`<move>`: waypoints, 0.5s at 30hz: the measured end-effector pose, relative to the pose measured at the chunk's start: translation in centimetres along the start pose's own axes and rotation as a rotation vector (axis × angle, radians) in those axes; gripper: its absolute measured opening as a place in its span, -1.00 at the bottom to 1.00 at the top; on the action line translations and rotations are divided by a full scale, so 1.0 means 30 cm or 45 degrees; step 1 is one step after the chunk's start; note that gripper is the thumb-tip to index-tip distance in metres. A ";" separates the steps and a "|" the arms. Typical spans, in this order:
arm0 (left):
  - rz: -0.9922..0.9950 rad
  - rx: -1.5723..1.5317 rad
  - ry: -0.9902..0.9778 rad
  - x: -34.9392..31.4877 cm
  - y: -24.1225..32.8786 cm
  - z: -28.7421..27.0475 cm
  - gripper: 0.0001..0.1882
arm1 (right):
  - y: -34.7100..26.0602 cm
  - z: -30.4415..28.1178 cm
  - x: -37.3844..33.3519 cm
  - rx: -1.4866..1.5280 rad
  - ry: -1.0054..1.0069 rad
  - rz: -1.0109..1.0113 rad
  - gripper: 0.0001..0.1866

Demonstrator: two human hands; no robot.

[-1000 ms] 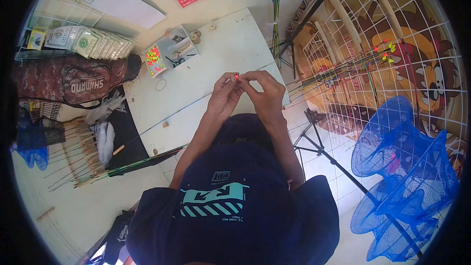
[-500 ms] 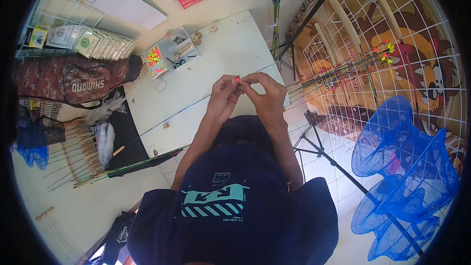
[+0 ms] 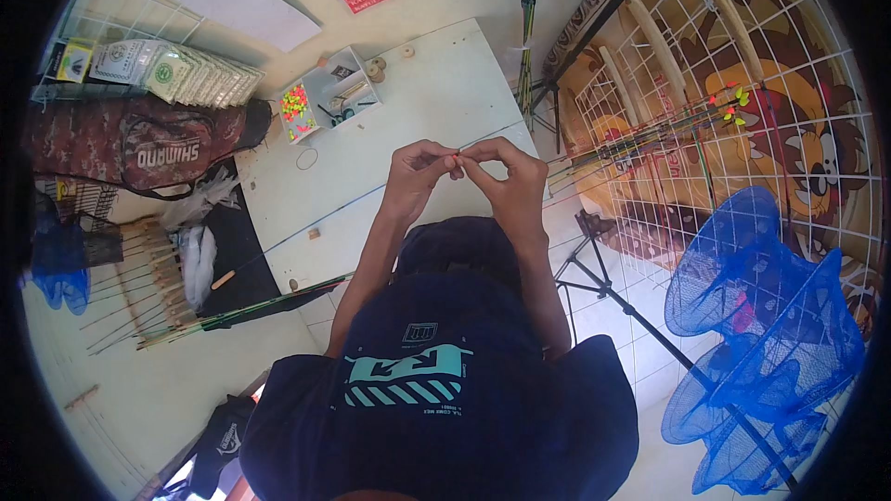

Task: The recorder is assembling a fishing rod by connecting its sections and securing them with a rubber band.

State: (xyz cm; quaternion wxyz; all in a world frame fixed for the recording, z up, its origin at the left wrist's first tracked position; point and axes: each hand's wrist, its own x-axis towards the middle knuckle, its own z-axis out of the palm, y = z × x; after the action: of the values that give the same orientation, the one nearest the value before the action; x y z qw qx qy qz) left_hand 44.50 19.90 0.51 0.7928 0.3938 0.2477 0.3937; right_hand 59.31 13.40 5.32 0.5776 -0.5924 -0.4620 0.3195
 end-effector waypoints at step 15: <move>-0.130 0.443 0.003 -0.011 0.159 0.053 -0.84 | -0.008 -0.022 0.009 0.160 -0.133 0.103 -0.84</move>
State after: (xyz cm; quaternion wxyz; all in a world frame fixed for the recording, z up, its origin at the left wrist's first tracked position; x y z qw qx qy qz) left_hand 43.38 20.75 5.35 0.7312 0.5116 0.3328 0.3046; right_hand 59.96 13.36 5.69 0.5752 -0.5558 -0.4462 0.4014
